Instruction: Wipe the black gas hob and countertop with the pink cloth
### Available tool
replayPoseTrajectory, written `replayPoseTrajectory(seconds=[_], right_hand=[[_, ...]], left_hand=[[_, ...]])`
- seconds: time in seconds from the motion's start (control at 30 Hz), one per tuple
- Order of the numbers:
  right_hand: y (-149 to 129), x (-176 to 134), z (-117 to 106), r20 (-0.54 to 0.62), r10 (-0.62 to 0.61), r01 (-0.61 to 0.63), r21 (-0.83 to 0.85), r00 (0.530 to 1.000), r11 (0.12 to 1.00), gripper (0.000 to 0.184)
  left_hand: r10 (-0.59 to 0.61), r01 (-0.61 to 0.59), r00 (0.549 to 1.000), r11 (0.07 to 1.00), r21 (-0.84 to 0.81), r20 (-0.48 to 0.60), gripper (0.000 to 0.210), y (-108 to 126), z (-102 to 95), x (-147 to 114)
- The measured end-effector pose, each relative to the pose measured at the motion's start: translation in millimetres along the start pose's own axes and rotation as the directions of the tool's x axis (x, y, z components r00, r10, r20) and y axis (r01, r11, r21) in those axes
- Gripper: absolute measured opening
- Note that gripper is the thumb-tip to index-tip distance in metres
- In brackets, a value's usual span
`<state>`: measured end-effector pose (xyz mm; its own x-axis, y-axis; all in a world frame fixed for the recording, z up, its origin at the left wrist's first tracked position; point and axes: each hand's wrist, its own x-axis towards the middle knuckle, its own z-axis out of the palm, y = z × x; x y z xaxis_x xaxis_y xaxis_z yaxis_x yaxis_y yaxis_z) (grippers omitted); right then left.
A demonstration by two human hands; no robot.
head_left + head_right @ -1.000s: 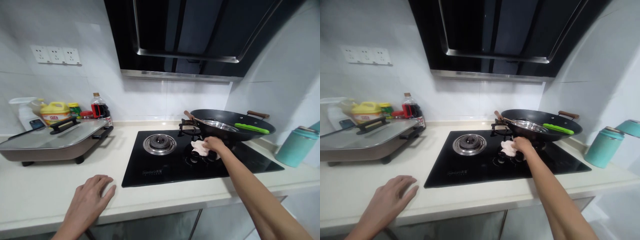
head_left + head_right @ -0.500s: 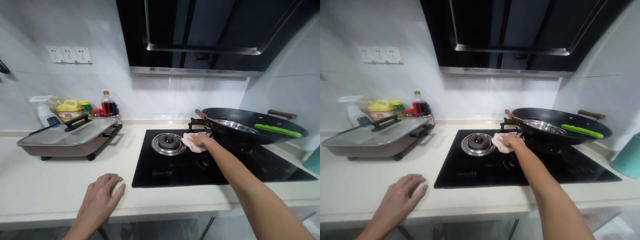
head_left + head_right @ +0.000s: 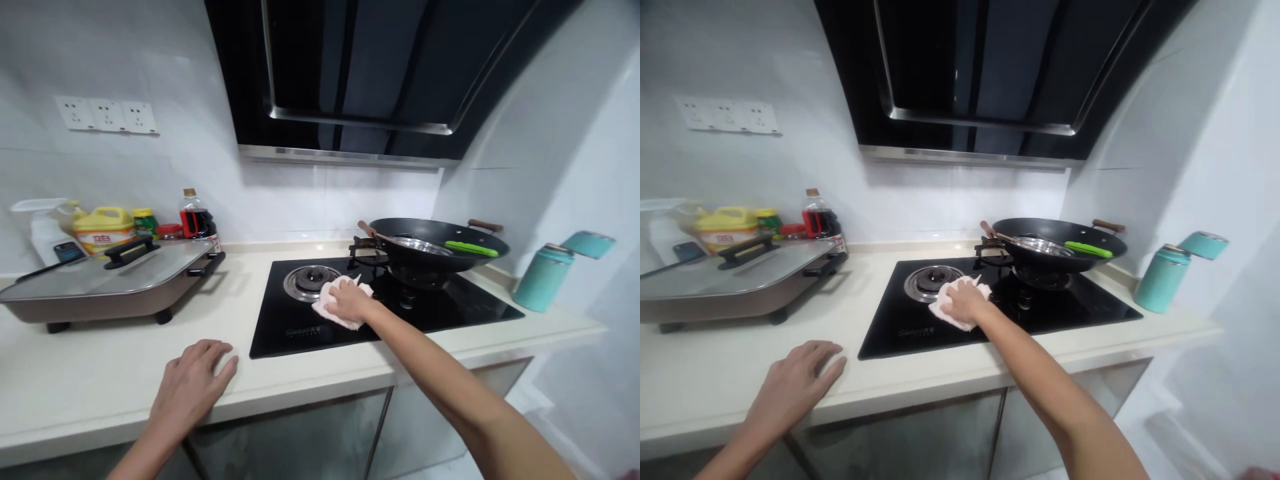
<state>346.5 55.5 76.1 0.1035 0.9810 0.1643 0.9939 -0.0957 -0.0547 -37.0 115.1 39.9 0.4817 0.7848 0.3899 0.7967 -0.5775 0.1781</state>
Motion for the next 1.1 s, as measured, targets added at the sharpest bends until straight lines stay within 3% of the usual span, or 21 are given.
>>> replayPoseTrajectory(seconds=[0.13, 0.3, 0.5, 0.67, 0.77, 0.93, 1.0, 1.1], right_hand=[[-21, -38, 0, -0.084, -0.032, 0.039, 0.080, 0.996, 0.996, 0.055], [-18, -78, 4, -0.182, 0.071, -0.041, 0.163, 0.981, 0.986, 0.058], [20, -132, -2, -0.207, 0.115, -0.097, 0.094, 0.972, 0.991, 0.046], [83, -186, -5, -0.205, 0.257, -0.248, 0.070, 0.944, 0.966, 0.041], [132, -208, -9, -0.206, 0.416, -0.405, 0.096, 0.886, 0.909, 0.042], [188, -199, -29, -0.340, 0.674, -0.641, 0.221, 0.656, 0.735, 0.051], [191, -180, -33, -0.333, 0.660, -0.636, 0.194, 0.673, 0.747, 0.057], [179, -150, -28, -0.226, 0.542, -0.541, 0.069, 0.810, 0.838, 0.052]], left_hand=[[-0.007, 0.007, 1.000, 1.000, -0.007, 0.024, 0.047, 1, -3.9, 2], [0.026, -0.024, 0.999, 0.999, -0.037, 0.048, 0.049, -3, -6.6, 4], [0.042, -0.041, 0.997, 0.999, -0.013, 0.057, 0.048, -3, -5.7, 5], [0.023, -0.023, 0.996, 1.000, 0.004, 0.089, 0.050, 4, -11.4, 3], [0.016, -0.015, 0.996, 1.000, -0.014, 0.089, 0.048, 5, -12.3, 3], [-0.004, 0.004, 0.997, 1.000, -0.002, 0.072, 0.046, -3, -4.0, 8], [0.000, -0.001, 0.998, 1.000, 0.020, 0.062, 0.047, -8, 0.2, 10], [0.001, -0.002, 0.999, 1.000, 0.031, 0.047, 0.047, -14, 4.9, 11]])
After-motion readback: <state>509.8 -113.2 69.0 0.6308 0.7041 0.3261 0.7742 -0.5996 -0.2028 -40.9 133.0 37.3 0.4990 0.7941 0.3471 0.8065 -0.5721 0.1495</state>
